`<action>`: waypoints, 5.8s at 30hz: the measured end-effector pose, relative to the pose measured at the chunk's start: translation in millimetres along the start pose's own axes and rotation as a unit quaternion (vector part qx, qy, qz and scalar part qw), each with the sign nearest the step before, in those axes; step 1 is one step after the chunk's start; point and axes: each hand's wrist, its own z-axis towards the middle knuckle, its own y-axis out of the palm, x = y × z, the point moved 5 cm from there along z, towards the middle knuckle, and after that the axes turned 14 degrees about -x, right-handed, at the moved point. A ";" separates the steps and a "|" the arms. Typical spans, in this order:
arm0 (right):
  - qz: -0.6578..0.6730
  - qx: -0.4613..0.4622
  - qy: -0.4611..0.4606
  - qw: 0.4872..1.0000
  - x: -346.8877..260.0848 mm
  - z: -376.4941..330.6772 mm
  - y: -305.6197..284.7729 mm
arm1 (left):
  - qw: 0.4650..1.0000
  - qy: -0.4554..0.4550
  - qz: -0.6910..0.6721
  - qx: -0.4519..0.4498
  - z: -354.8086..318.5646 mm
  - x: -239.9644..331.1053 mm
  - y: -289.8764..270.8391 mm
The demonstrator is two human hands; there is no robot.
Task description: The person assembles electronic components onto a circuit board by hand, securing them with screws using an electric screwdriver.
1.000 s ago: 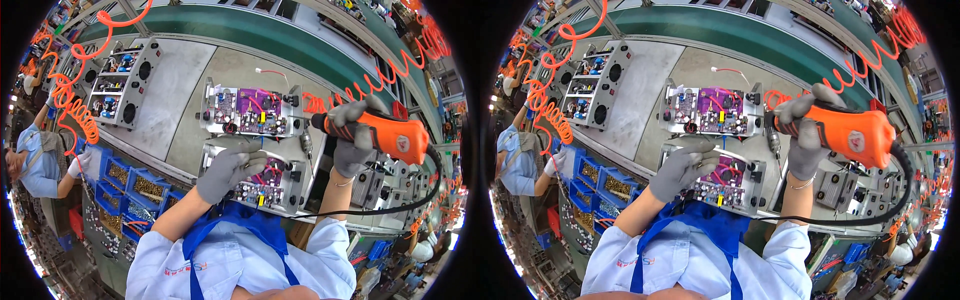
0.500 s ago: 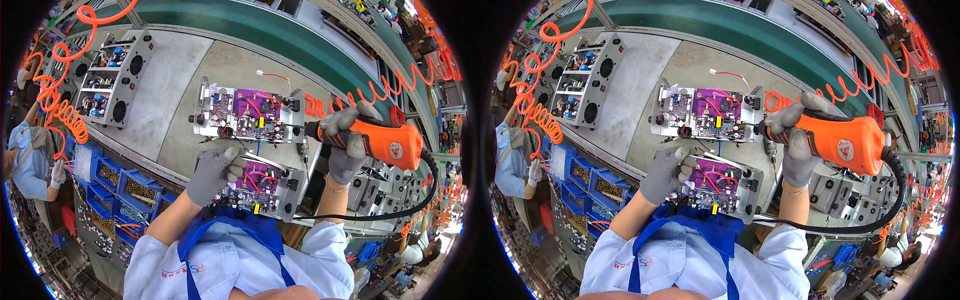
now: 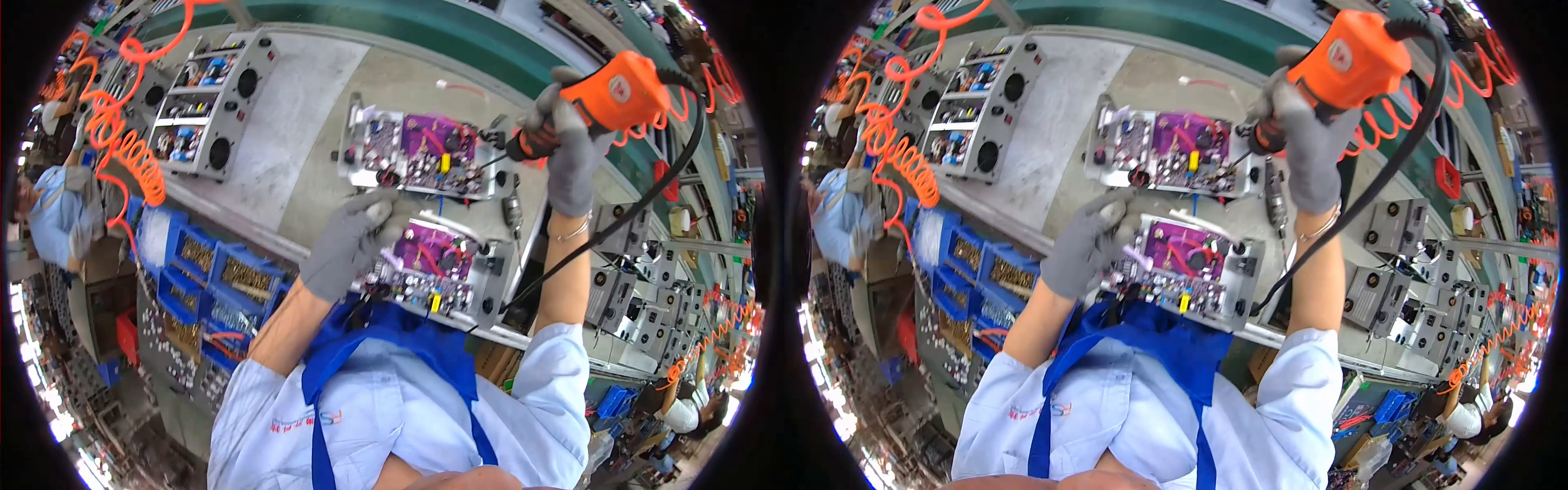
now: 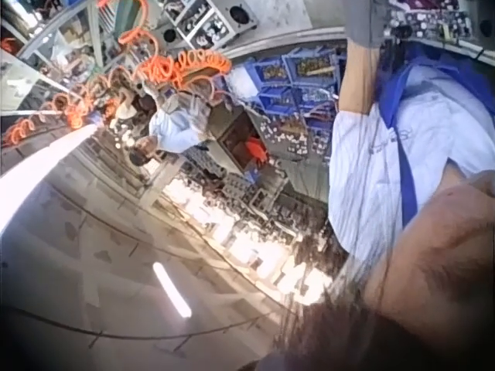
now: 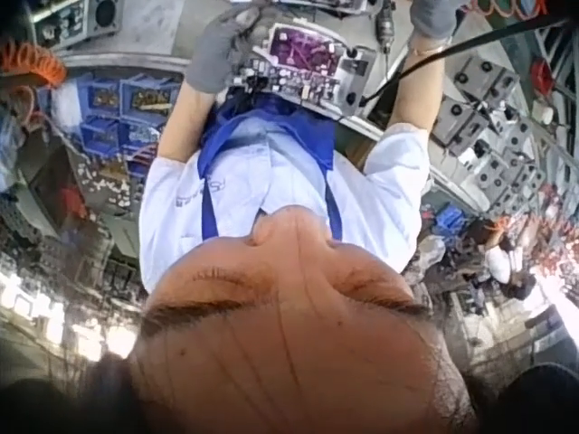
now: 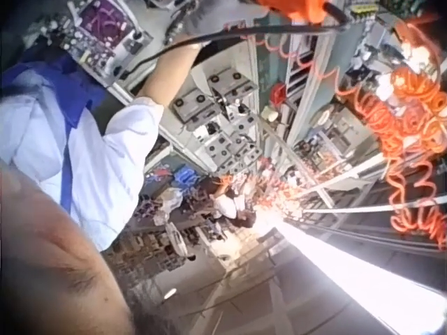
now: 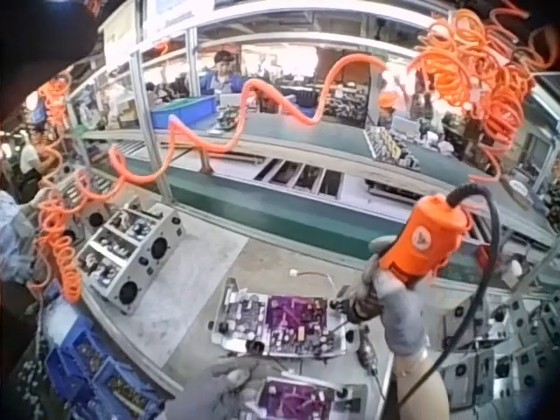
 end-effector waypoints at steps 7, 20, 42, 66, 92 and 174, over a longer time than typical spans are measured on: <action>0.009 -0.119 0.019 0.993 2.7 15.7 -0.4 | 0.998 0.034 -0.046 0.014 -33.8 7.1 -9.7; 0.264 -0.193 -0.283 0.902 -137.4 -102.4 56.1 | 0.997 -0.015 -0.074 -0.025 -42.1 -24.2 -4.5; 0.240 -0.089 -0.290 0.922 -124.2 -114.9 56.6 | 0.997 -0.067 -0.046 -0.001 -64.3 -20.0 8.7; 0.183 -0.148 -0.008 0.972 -27.6 -103.5 121.2 | 0.580 -0.144 0.796 0.091 -63.2 -95.0 -36.7; -0.074 -0.201 0.062 0.975 -21.8 -82.7 144.0 | 0.589 -0.153 0.784 0.124 -59.5 -98.8 -40.2; 0.063 -0.306 0.098 0.945 -17.5 -36.8 207.8 | 0.994 0.058 -0.063 0.066 -149.4 -24.9 -68.2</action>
